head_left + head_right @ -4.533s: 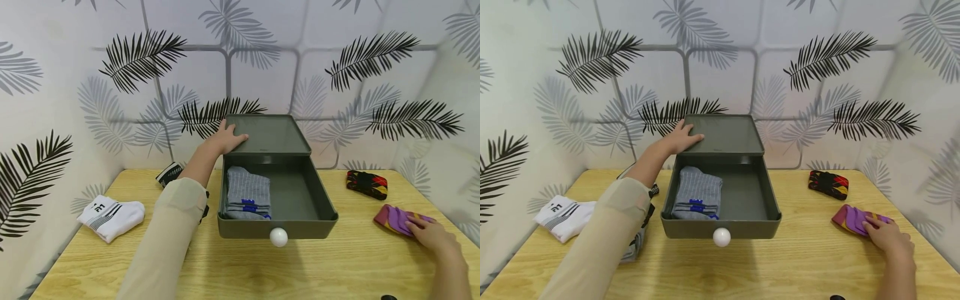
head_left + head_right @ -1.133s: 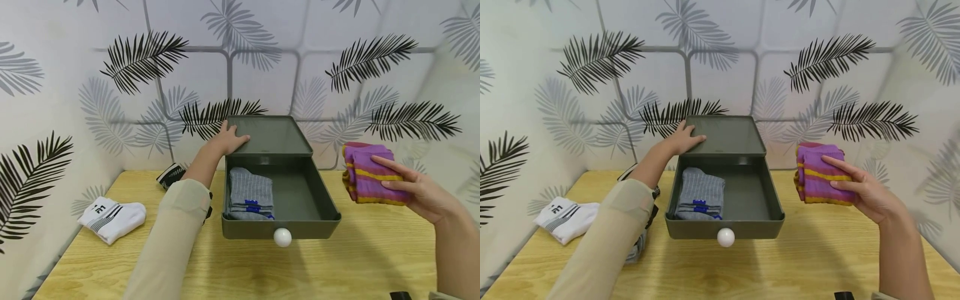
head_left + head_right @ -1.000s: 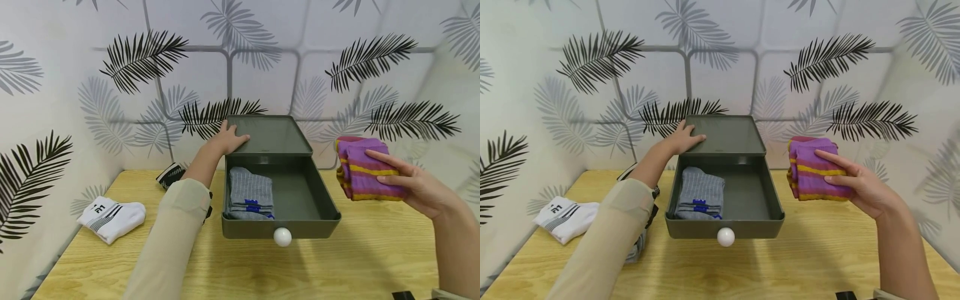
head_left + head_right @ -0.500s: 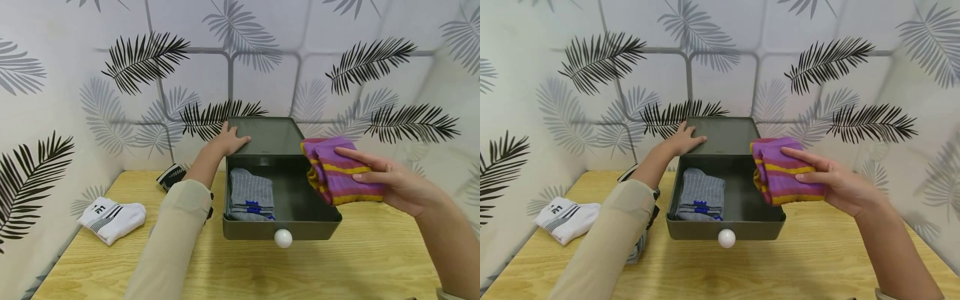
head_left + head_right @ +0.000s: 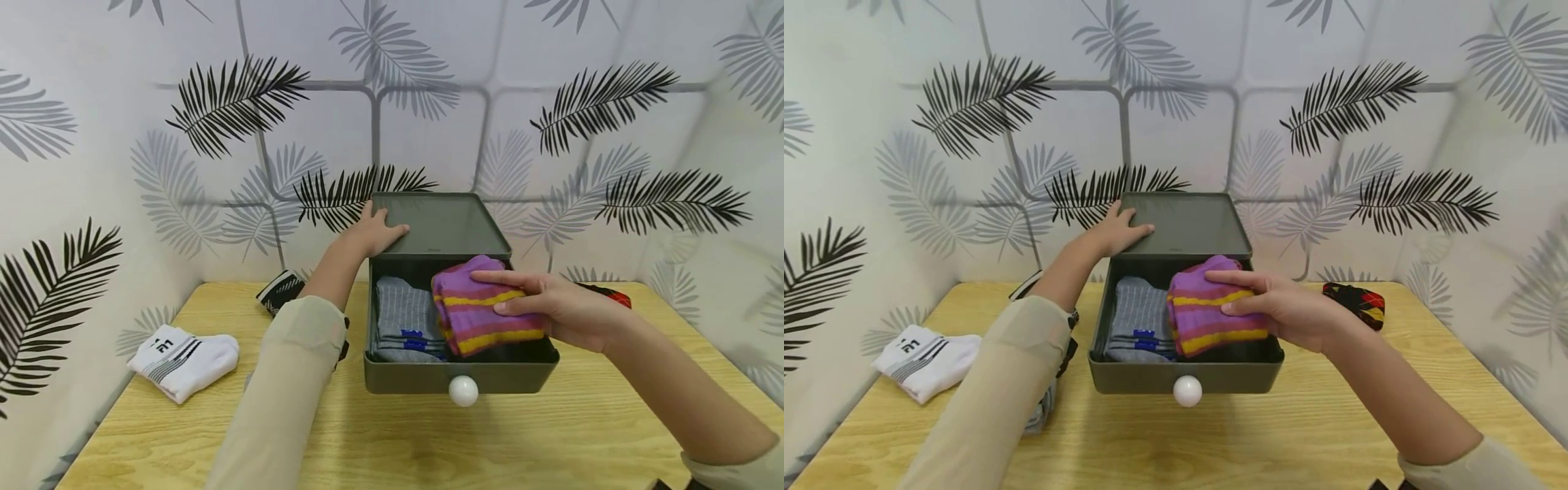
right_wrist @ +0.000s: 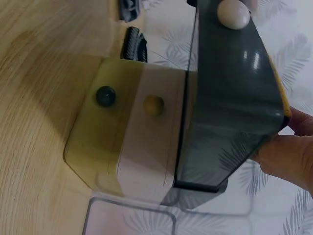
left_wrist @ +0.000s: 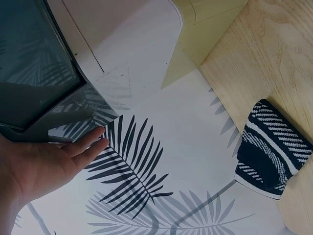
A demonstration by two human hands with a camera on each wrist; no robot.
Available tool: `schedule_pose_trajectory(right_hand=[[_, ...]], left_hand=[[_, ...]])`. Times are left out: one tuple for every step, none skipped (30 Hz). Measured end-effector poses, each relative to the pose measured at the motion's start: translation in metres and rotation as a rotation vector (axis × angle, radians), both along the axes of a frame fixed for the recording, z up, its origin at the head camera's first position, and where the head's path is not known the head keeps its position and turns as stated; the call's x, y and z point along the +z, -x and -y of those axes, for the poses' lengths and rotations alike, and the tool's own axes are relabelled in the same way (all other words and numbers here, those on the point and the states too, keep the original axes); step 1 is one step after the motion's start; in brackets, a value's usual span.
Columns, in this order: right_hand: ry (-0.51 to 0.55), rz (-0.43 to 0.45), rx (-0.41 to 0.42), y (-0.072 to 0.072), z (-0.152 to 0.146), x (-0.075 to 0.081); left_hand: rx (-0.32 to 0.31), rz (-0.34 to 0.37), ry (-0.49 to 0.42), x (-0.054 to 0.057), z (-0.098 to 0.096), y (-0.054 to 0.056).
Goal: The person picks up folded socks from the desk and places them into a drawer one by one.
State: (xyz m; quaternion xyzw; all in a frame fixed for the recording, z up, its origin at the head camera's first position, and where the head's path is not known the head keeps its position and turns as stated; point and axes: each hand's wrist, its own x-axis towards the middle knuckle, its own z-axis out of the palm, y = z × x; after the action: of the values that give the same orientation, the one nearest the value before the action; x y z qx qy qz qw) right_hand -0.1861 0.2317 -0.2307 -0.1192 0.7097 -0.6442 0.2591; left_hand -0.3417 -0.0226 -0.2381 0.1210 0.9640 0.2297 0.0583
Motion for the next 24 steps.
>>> schedule_pose_trajectory(right_hand=[[-0.038, -0.013, -0.013, 0.0, 0.004, -0.001], [-0.083, -0.034, -0.024, 0.0, 0.007, -0.001], [-0.137, -0.07, -0.03, -0.001, 0.01, -0.002], [-0.194, -0.11, -0.032, -0.001, 0.014, -0.003], [-0.265, -0.164, -0.031, -0.001, 0.017, -0.003], [-0.336, -0.228, -0.023, -0.001, 0.02, -0.004], [-0.41, -0.308, -0.008, -0.001, 0.023, -0.005], [-0.496, -0.396, 0.009, -0.001, 0.026, -0.007], [-0.588, -0.488, 0.027, 0.0, 0.029, -0.008], [-0.669, -0.576, 0.046, 0.0, 0.032, -0.009], [-0.751, -0.662, 0.059, 0.0, 0.035, -0.01], [-0.824, -0.744, 0.074, 0.0, 0.037, -0.011], [-0.892, -0.815, 0.085, -0.001, 0.04, -0.013], [-0.952, -0.867, 0.094, -0.001, 0.042, -0.013], [-1.007, -0.902, 0.098, -0.001, 0.044, -0.014], [-1.056, -0.93, 0.096, -0.002, 0.045, -0.015], [-1.103, -0.952, 0.09, -0.003, 0.047, -0.015], [-1.144, -0.972, 0.081, -0.004, 0.048, -0.016], [-1.173, -0.993, 0.068, -0.005, 0.049, -0.016], [-1.202, -1.015, 0.051, -0.006, 0.049, -0.016], [-1.224, -1.039, 0.031, -0.008, 0.05, -0.017], [-1.237, -1.068, 0.005, -0.01, 0.05, -0.017], [-1.252, -1.093, -0.028, -0.013, 0.05, -0.017], [-1.264, -1.106, -0.064, -0.016, 0.05, -0.015]], left_hand=[[-0.003, 0.002, -0.001, 0.0, 0.0, 0.0], [-0.005, 0.002, 0.0, -0.001, -0.001, 0.0], [-0.007, 0.001, 0.001, -0.001, -0.001, 0.0], [-0.006, 0.002, 0.001, -0.001, -0.001, 0.001], [-0.006, 0.0, 0.0, -0.002, -0.001, 0.001], [-0.005, -0.003, -0.003, -0.002, -0.001, 0.001], [-0.004, -0.005, -0.005, -0.002, -0.001, 0.001], [-0.002, -0.007, -0.005, -0.002, 0.0, 0.002], [-0.001, -0.007, -0.005, -0.002, 0.0, 0.002], [0.0, -0.009, -0.005, -0.001, 0.0, 0.002], [0.001, -0.011, -0.004, -0.001, 0.0, 0.003], [0.002, -0.011, -0.003, -0.001, 0.0, 0.003], [0.002, -0.011, -0.001, -0.001, 0.0, 0.004], [0.004, -0.012, 0.001, -0.001, 0.0, 0.004], [0.004, -0.014, 0.0, -0.001, 0.0, 0.004], [0.005, -0.014, 0.001, -0.001, 0.0, 0.004], [0.005, -0.014, 0.001, 0.0, 0.0, 0.004], [0.005, -0.014, 0.0, 0.0, 0.0, 0.003], [0.005, -0.015, 0.0, 0.0, 0.0, 0.003], [0.004, -0.016, -0.001, 0.0, 0.0, 0.003], [0.003, -0.016, -0.003, 0.0, 0.0, 0.002], [0.002, -0.015, -0.002, -0.001, -0.001, 0.002], [0.001, -0.016, -0.003, -0.001, -0.001, 0.003], [0.001, -0.017, -0.003, -0.002, -0.001, 0.003]])
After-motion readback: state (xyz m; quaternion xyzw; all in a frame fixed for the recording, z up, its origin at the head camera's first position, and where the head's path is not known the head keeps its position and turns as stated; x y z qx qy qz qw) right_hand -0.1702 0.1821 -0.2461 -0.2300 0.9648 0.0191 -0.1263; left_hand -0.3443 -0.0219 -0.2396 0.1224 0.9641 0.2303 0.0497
